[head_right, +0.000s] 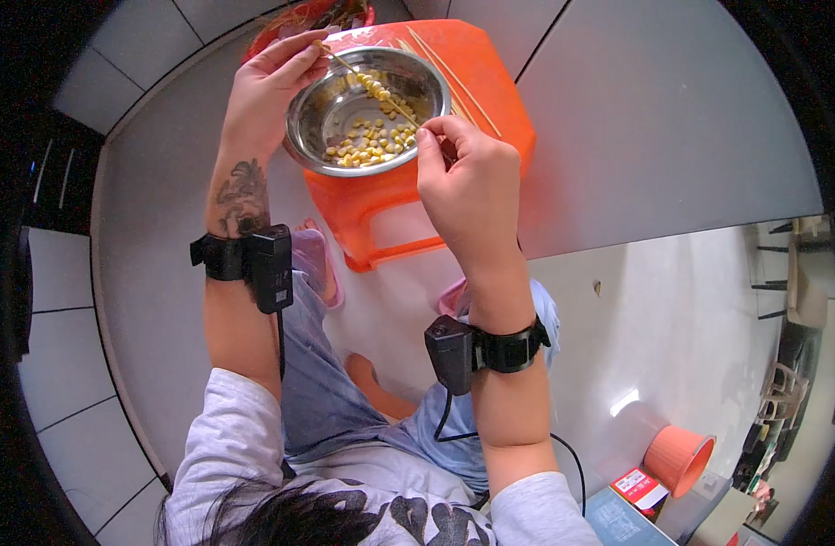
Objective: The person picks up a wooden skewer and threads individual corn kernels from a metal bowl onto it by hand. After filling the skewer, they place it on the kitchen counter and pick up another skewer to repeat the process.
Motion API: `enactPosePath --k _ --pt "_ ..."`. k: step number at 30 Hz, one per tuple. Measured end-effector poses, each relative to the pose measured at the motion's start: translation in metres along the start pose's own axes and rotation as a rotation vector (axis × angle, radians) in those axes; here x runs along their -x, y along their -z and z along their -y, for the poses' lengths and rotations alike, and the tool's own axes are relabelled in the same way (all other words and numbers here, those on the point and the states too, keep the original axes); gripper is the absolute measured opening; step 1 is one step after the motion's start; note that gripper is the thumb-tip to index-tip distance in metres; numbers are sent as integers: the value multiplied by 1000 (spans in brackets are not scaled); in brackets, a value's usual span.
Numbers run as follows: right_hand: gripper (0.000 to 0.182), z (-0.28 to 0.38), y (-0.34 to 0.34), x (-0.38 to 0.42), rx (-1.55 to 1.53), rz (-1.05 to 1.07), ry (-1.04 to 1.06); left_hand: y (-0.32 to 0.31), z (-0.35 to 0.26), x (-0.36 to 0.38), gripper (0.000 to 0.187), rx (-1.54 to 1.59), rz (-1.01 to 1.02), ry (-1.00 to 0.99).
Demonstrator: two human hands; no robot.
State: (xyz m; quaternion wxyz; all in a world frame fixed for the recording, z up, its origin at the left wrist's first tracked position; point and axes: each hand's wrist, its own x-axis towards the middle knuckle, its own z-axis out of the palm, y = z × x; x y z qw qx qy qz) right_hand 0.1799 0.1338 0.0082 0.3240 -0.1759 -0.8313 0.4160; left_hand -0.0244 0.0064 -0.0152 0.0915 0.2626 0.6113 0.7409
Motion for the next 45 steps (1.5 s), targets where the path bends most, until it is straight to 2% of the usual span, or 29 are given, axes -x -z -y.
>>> enactPosePath --k 3,8,12,14,24,30,32,36,39,42,44,45 --pt "14 -1 -2 0 5 -1 6 -2 0 1 24 -29 18 -27" --pt "14 0 -3 0 13 -8 3 -9 -3 4 22 -356 -47 -186" --pt "14 1 -3 1 17 0 -22 -16 -13 10 22 -424 -44 -251" --pt "14 1 -2 1 25 11 -33 -16 -13 10 20 -735 -64 -440" --pt "13 0 -3 3 94 -9 -22 -31 -14 21 16 -805 -127 -392" --pt "13 0 -6 5 169 -47 36 -34 -9 18 23 -790 -97 -300" --pt "13 0 -7 5 175 -53 45 -35 -5 17 25 -503 71 -175" --pt "13 -5 -6 2 173 -76 18 -45 -16 26 27 -516 235 -91" --pt "14 -3 -3 1 130 -60 -59 -42 -16 24 27 -331 296 -39" --pt "14 -4 -5 0 120 -81 -61 -43 -7 23 24 -434 180 -138" --pt "15 -6 -5 -1 130 -110 -32 -46 -7 25 17 -822 95 -168" --pt "15 -6 -4 -2 120 -108 -57 -48 -7 26 17 -821 96 -169"
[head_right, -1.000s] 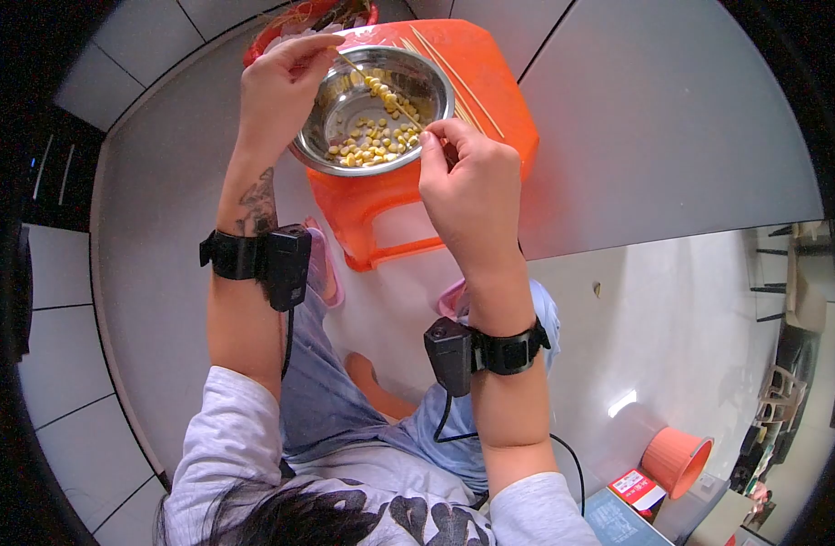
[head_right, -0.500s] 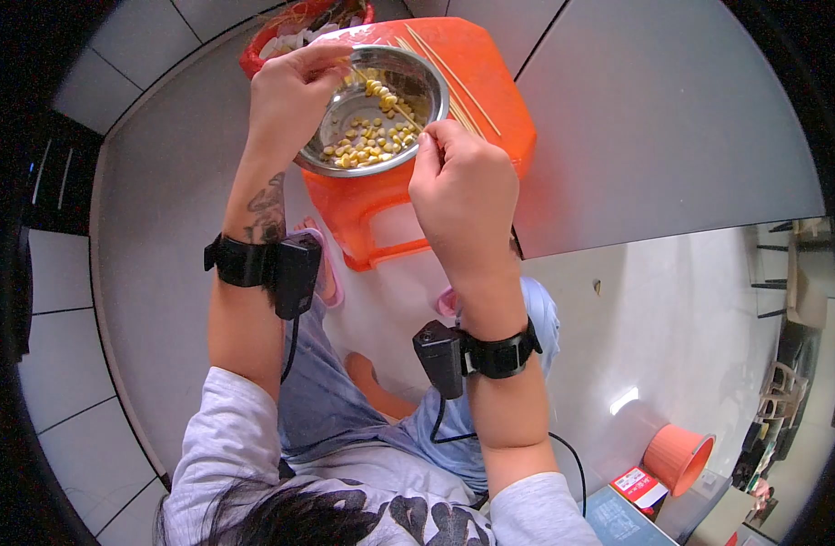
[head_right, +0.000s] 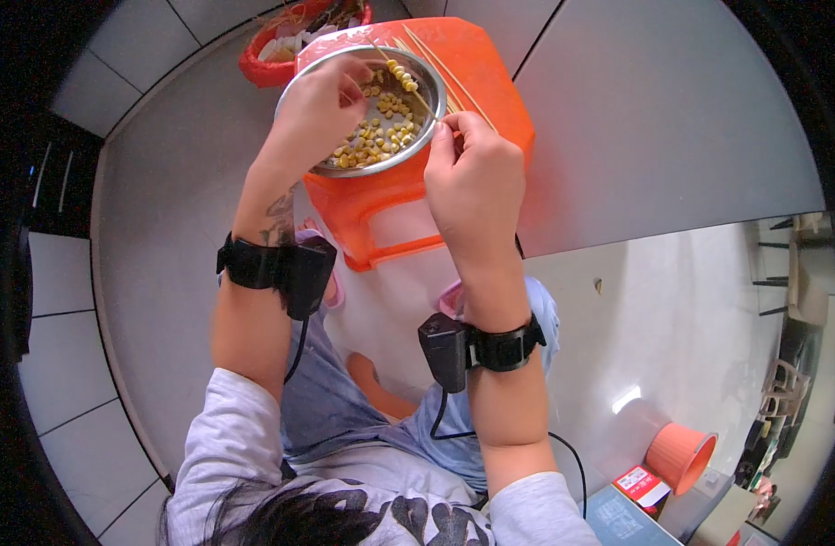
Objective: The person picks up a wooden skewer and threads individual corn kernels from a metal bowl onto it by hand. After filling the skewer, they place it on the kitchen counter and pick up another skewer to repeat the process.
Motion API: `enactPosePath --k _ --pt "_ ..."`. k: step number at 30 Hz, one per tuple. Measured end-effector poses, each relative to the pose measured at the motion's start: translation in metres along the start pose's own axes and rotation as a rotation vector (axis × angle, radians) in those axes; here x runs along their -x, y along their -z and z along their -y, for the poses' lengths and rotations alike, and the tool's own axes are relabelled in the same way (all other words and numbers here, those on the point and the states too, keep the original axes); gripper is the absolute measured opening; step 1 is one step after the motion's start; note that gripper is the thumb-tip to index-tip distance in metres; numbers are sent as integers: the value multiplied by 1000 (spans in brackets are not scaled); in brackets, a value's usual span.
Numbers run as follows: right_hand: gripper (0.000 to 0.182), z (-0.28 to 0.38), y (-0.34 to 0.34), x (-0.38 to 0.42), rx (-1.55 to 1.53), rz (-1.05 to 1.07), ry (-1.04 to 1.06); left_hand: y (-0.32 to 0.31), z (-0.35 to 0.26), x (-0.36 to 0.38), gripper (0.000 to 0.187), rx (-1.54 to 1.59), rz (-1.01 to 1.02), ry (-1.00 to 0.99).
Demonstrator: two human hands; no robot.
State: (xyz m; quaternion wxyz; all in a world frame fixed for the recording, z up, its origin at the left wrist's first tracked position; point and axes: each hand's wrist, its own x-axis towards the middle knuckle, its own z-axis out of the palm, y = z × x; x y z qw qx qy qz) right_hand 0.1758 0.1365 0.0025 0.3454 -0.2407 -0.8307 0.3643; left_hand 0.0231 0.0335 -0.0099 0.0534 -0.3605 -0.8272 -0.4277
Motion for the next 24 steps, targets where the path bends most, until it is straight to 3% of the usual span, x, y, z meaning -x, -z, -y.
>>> enactPosePath --k 2,5,15,22,24 --pt "15 1 1 -1 -6 5 -24 -3 -2 2 20 -158 190 -89" --pt "16 3 3 -1 3 21 -46 -18 6 -1 19 -118 150 -208" --pt "16 -3 9 0 -36 -6 -34 -26 12 -4 14 -305 174 -137" --pt "16 -2 13 0 -20 16 -44 -4 12 -8 13 -41 222 -52" --pt "16 -2 13 0 -23 17 -48 -3 16 -10 17 -37 72 -100"
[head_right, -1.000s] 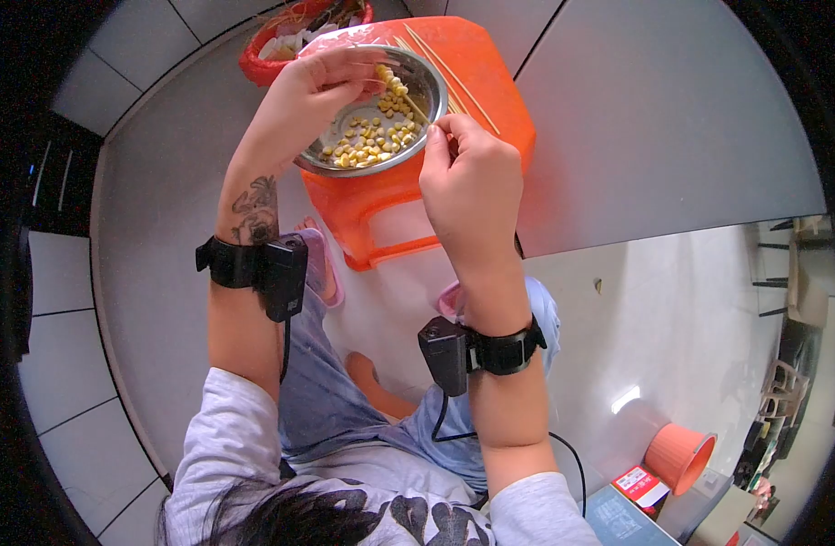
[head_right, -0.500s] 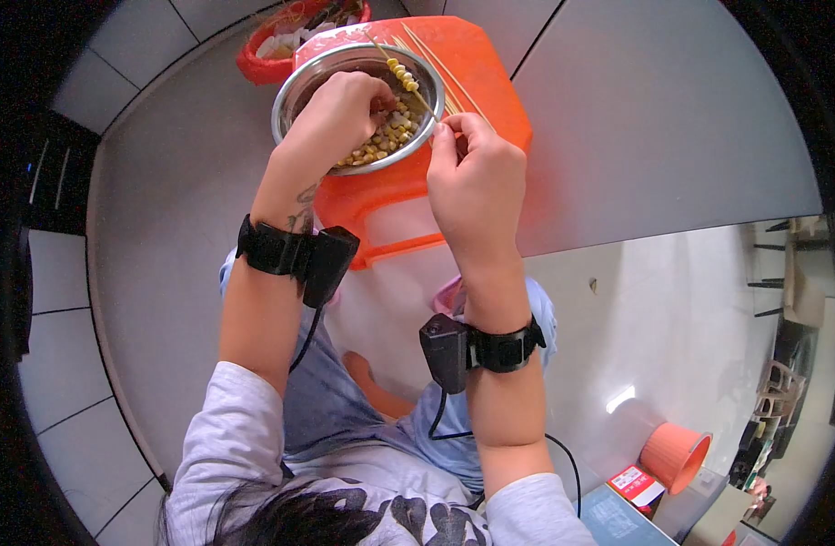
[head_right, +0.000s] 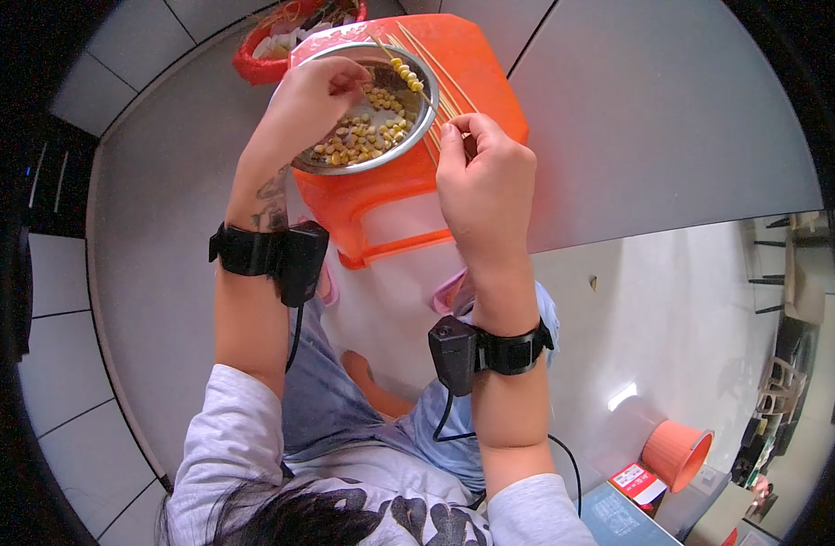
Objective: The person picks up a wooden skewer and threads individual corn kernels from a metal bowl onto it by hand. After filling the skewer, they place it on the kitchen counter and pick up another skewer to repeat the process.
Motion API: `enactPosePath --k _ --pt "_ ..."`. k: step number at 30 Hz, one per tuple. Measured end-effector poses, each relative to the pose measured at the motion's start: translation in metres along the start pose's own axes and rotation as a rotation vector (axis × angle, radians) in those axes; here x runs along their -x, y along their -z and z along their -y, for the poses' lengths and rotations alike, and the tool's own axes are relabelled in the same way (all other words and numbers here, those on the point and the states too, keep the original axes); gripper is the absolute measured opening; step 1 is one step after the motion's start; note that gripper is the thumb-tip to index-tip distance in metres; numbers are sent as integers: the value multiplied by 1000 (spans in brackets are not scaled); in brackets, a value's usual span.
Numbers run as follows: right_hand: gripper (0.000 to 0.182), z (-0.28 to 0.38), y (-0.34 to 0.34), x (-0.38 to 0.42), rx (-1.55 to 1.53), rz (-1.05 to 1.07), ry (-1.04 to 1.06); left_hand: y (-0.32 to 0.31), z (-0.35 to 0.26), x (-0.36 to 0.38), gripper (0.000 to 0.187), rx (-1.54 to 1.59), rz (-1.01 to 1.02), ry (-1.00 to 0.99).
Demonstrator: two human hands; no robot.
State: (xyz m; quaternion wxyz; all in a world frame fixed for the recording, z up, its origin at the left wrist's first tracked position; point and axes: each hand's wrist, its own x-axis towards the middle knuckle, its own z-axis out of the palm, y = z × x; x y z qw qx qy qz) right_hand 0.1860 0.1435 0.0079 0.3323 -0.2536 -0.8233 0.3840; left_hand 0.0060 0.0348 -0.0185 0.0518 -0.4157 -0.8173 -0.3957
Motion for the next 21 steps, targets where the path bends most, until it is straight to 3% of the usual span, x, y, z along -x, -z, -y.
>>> enactPosePath --k 1,3,10,21 --pt "15 -1 0 0 -2 1 -5 3 0 0 17 -1 1 0" --pt "15 1 0 1 -1 8 8 13 0 1 21 164 -51 188" --pt "15 5 0 2 -42 135 12 36 20 0 26 532 -203 205" --pt "14 8 -10 4 -66 124 89 40 28 0 24 539 -212 151"
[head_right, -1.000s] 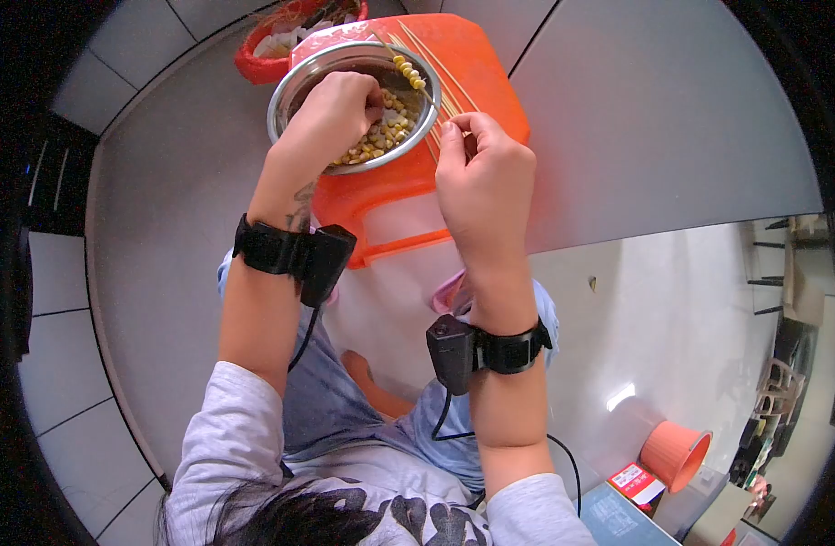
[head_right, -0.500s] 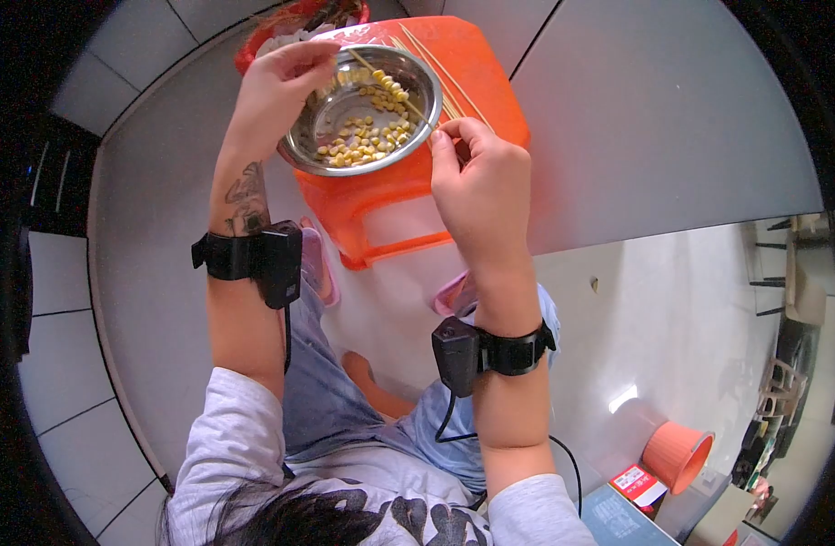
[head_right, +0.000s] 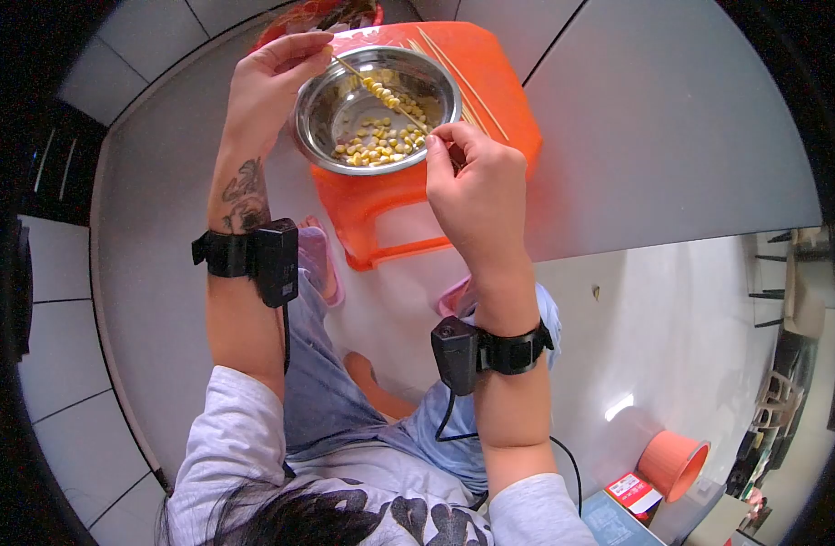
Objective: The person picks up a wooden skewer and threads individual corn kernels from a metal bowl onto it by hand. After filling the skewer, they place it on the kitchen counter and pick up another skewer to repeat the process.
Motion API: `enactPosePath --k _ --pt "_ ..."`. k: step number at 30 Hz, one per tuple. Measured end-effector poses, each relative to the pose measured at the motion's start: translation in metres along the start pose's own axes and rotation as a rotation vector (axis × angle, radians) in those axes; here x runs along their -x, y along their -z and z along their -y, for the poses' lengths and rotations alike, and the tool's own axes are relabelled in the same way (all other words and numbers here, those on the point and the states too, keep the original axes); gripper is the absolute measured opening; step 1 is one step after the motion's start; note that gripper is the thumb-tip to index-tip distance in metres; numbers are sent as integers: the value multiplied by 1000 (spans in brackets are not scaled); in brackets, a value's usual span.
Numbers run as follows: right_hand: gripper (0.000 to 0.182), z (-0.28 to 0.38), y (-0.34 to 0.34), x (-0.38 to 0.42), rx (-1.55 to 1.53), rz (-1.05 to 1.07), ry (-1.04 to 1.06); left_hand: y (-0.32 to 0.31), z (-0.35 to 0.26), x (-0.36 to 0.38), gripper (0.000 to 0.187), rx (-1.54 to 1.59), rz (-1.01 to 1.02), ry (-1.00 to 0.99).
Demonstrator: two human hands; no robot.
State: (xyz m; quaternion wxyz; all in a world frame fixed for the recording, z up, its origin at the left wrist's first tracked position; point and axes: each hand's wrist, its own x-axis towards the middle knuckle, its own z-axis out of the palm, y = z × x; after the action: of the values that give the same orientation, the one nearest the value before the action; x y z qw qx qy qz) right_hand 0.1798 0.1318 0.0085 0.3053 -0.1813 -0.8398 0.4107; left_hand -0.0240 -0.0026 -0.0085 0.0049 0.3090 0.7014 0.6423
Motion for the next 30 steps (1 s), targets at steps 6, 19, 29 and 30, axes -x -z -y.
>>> enactPosePath --k 6,19,29,30 --pt "14 1 -1 0 13 -4 18 2 1 -1 24 28 -13 -3" --pt "13 2 -1 2 13 -7 5 0 -2 1 29 -67 9 -12" --pt "12 4 4 2 -53 -76 3 1 1 -8 32 470 112 152" --pt "11 5 4 2 -65 -87 24 2 4 -9 31 558 134 189"
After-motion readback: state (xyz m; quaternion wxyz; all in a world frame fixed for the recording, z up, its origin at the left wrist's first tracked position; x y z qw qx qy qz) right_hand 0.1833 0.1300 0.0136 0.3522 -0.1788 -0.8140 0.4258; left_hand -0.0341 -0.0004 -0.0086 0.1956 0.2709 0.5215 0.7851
